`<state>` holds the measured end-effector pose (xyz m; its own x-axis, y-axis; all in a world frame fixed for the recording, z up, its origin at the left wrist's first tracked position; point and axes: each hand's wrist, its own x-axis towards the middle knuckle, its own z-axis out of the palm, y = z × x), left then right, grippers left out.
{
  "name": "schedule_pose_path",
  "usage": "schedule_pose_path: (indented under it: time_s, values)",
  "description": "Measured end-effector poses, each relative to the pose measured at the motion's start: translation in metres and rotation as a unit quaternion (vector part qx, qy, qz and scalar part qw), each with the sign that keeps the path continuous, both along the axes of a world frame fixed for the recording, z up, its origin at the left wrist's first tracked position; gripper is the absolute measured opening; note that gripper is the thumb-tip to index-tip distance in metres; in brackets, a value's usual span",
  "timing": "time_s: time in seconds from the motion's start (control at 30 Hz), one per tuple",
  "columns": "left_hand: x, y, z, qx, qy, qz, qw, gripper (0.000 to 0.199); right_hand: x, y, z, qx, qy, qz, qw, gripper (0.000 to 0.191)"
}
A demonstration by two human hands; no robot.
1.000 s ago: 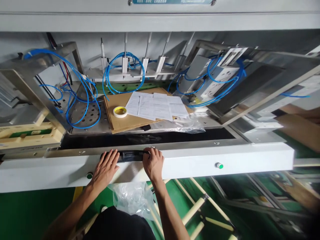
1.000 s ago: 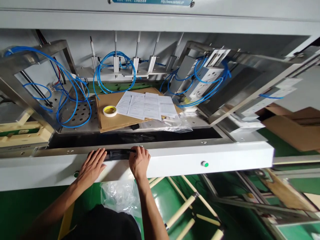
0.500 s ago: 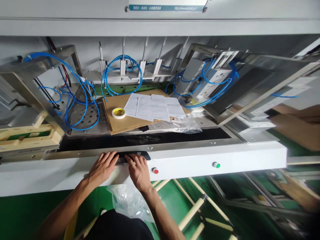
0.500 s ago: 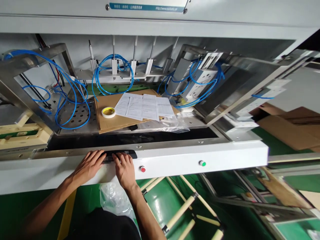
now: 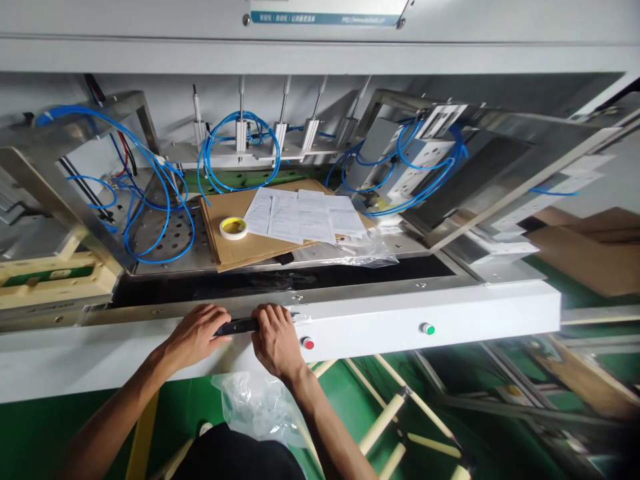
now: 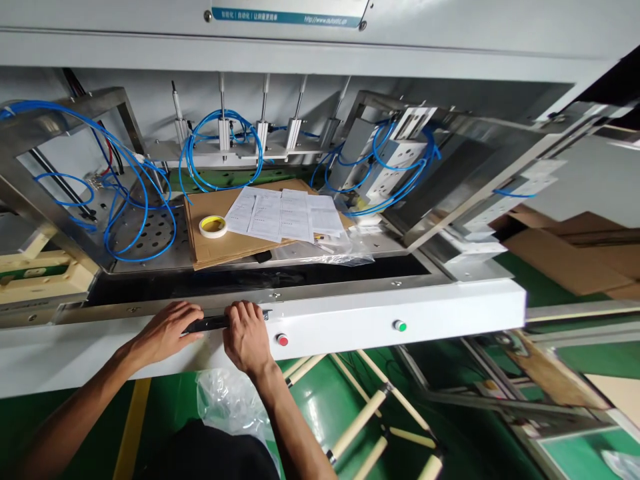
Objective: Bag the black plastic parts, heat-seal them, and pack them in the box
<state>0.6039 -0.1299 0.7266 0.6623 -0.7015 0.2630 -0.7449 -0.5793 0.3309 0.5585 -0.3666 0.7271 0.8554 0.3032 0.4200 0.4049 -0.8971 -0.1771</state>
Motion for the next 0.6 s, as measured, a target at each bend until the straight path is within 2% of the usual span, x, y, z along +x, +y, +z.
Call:
schedule_pose_path:
  time_s: [0.13,0.27,0.4,0.5,0.6]
  values:
    - [0.012,0.0,0.005,0.016,-0.029,0.038,0.999,0.019,0.01,0.002,0.007,-0.018,0.021,-0.021,0.999,0.024]
    - [0.031,-0.001,0.004,-0.012,0.009,0.047,0.999,0.028,0.025,0.001,0.011,-0.036,0.045,-0.027,0.998,0.021]
    - [0.047,-0.006,0.002,0.002,0.041,0.069,0.997,0.016,0.042,-0.004,0.011,-0.052,0.069,-0.029,0.996,0.025]
    - [0.05,-0.011,-0.002,0.022,0.029,0.073,0.997,0.007,0.05,-0.007,0.01,-0.062,0.093,-0.026,0.993,0.017]
    - [0.044,-0.013,-0.008,0.017,0.004,0.073,0.997,0.014,0.051,-0.01,0.007,-0.067,0.112,-0.025,0.991,0.014]
